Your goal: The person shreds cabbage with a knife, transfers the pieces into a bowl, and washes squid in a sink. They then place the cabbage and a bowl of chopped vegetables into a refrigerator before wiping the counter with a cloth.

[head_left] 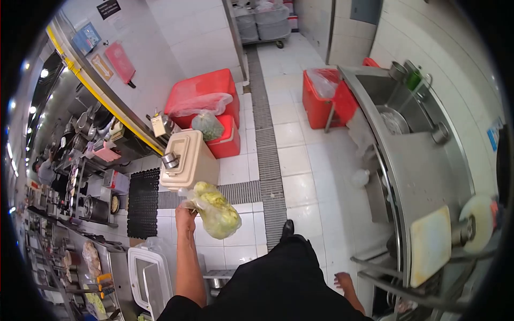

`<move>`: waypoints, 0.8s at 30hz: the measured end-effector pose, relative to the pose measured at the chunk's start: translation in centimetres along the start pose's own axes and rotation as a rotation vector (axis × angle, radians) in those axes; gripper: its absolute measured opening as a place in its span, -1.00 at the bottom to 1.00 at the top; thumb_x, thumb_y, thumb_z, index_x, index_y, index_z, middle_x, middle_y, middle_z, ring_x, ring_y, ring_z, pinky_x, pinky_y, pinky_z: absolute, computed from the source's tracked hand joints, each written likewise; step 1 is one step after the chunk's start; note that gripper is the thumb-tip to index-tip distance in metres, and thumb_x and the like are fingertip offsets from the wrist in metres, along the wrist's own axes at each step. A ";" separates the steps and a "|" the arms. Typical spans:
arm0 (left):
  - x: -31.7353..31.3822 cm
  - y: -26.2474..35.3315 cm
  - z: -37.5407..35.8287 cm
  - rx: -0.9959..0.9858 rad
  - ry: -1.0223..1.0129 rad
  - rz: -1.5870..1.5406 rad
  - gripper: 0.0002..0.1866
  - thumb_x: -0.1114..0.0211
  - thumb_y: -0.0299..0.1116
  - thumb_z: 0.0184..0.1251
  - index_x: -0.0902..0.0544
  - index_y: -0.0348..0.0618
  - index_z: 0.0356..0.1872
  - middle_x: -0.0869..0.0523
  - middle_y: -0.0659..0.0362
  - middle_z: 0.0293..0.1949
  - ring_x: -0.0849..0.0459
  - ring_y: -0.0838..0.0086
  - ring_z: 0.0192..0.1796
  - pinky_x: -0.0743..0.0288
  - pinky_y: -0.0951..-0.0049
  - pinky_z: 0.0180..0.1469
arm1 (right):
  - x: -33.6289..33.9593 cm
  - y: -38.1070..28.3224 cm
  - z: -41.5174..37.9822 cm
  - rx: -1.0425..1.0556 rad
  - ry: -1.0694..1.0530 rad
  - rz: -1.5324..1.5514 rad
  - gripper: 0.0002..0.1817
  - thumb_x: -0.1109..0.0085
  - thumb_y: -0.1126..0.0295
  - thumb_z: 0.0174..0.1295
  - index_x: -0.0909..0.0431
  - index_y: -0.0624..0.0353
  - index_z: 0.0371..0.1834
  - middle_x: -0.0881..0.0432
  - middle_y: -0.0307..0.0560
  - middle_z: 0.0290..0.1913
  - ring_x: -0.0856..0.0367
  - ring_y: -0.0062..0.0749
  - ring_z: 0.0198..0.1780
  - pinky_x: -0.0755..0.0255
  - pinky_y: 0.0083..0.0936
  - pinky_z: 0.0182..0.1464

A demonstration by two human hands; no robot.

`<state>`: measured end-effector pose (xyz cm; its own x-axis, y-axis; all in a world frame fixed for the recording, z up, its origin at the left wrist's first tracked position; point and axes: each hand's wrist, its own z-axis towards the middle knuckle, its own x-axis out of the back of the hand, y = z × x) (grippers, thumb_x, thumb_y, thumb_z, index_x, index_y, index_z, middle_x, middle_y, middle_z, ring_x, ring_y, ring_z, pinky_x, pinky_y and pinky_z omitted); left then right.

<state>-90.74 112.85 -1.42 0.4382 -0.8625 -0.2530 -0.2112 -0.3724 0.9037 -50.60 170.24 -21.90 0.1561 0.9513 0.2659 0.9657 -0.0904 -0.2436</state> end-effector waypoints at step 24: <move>-38.5 9.8 43.9 -0.769 -0.590 0.738 -0.79 -0.15 -0.45 0.11 -0.68 -0.30 -0.28 -0.65 0.00 -0.12 -0.62 0.15 -0.05 -0.50 0.28 -0.01 | -35.9 -94.3 -7.1 1.342 -0.073 -0.510 -0.44 -0.38 0.32 0.03 -0.50 0.18 0.15 -0.55 0.09 0.18 -0.57 0.00 0.15 -0.46 -0.29 0.17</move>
<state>-148.04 127.37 2.04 -0.0755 -0.8788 0.4712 0.4185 0.4010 0.8149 -145.78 142.55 -1.86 -0.1913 0.8112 0.5526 -0.0161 0.5603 -0.8281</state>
